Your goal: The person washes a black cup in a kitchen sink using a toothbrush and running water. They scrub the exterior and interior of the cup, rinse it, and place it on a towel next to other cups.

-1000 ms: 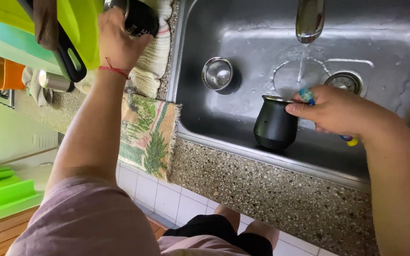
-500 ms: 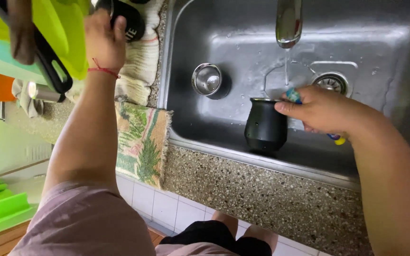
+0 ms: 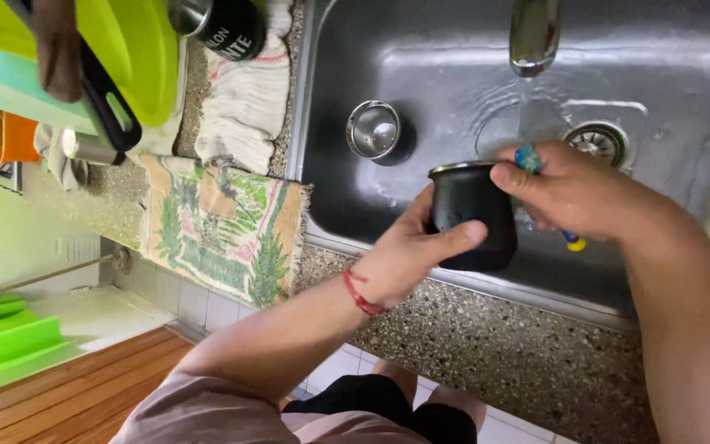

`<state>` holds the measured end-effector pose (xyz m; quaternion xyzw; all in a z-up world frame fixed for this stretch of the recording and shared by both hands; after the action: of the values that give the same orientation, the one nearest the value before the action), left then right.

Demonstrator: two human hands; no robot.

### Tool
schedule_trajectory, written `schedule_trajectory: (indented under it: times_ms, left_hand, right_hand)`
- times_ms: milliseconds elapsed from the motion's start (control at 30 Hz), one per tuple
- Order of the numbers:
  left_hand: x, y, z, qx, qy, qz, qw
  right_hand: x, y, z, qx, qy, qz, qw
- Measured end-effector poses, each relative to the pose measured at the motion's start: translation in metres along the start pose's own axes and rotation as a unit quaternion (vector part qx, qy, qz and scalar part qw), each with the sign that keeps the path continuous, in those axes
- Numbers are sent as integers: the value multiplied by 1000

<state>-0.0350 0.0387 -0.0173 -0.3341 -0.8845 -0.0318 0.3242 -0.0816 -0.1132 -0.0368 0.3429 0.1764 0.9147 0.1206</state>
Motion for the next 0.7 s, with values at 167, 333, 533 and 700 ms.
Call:
schedule_trajectory:
  times_ms: [167,333,533,700]
  left_hand:
    - [-3,48,-23,-72,-67,-117,988]
    - [-4,158,-102,-103,-268,-322,902]
    - [-28,239,-162,-222,-495,-385,746]
    - [-51,273,-144,-231,-433,-455,743]
  right_hand:
    - [-1,11,2,-70,16,-30,997]
    - [-7,34,-14,-37,0,-140,989]
    - [0,42,6,-75,49,-211,973]
    - [8,38,16,-33,59,-206,976]
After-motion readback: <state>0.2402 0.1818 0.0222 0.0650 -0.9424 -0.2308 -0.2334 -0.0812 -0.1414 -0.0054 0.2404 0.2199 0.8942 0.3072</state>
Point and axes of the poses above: each hand's wrist, its own x-axis away from the middle knuckle, its own y-axis out of the back of the hand, z = x × y, the point moved 8 cm from there along -x, towards the middle knuckle, and after that the axes turned 12 degrees about -z, right-handed, at the moved point
